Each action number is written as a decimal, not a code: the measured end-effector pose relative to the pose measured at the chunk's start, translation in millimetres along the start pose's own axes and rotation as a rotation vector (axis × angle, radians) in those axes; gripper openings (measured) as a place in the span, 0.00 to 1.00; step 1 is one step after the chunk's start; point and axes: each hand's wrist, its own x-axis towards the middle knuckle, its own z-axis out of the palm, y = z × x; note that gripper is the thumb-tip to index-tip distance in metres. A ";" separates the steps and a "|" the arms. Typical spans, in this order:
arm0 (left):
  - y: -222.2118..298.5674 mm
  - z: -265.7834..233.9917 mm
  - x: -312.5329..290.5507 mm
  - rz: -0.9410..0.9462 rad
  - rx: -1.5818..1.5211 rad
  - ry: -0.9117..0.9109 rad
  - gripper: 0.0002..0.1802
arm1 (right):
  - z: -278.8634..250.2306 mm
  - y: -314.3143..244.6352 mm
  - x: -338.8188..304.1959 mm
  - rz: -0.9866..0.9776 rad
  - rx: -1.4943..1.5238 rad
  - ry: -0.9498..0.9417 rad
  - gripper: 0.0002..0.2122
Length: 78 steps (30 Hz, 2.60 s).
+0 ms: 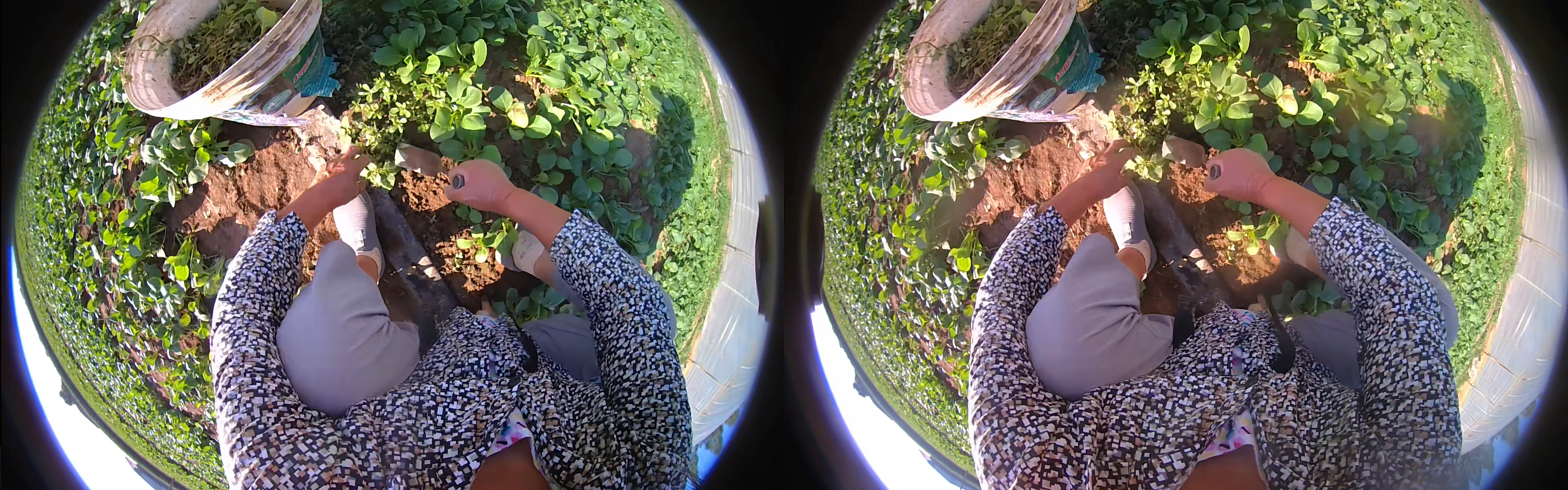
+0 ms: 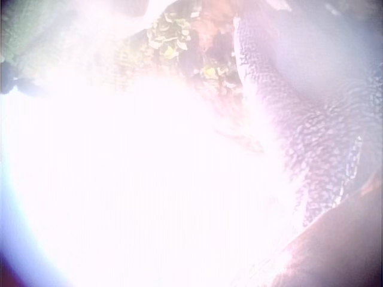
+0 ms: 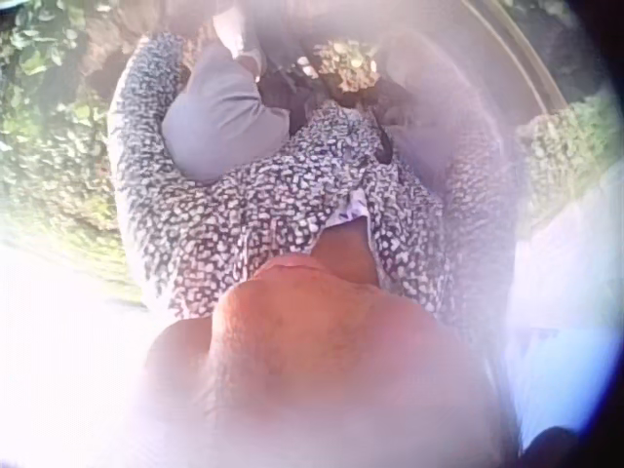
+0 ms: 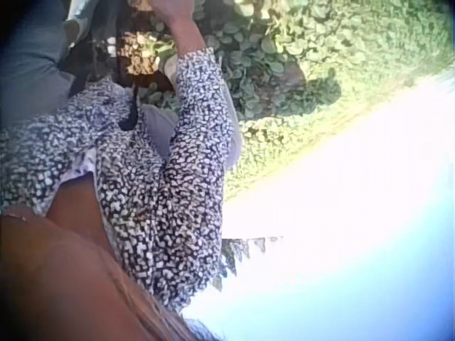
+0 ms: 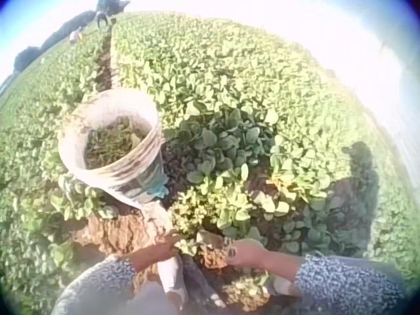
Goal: The person pulls plants from the soil by hand and with a trowel, then places them into a white bucket while moving along a row in an agricultural field.
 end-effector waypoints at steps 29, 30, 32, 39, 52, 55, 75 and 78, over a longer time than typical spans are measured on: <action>29.6 14.4 70.6 -0.184 -0.101 0.328 0.44 | 81.0 0.0 -4.0 0.050 0.325 0.411 0.10; 31.2 13.4 75.8 -0.124 0.007 0.354 0.42 | 79.3 -0.3 8.5 0.027 0.294 0.420 0.10; 33.2 17.3 81.1 -0.082 0.002 0.275 0.29 | 77.5 -0.9 19.6 0.043 0.310 0.408 0.10; 0.8 39.8 61.4 -0.188 -0.218 0.451 0.27 | 64.3 12.5 -7.5 0.054 0.300 0.268 0.08; -32.3 53.8 56.1 -0.557 -1.322 0.416 0.15 | 64.7 16.9 10.8 -0.191 0.091 0.349 0.08; -35.0 62.3 50.5 -0.440 -1.127 0.582 0.20 | 67.4 16.9 10.8 -0.213 0.100 0.332 0.08; 3.6 4.3 43.9 -0.839 -1.279 0.493 0.11 | 63.3 -4.1 75.6 -0.321 -0.112 0.150 0.07; -1.8 9.2 46.3 -0.856 -1.363 0.550 0.09 | 60.1 -1.4 82.3 -0.381 -0.178 0.133 0.06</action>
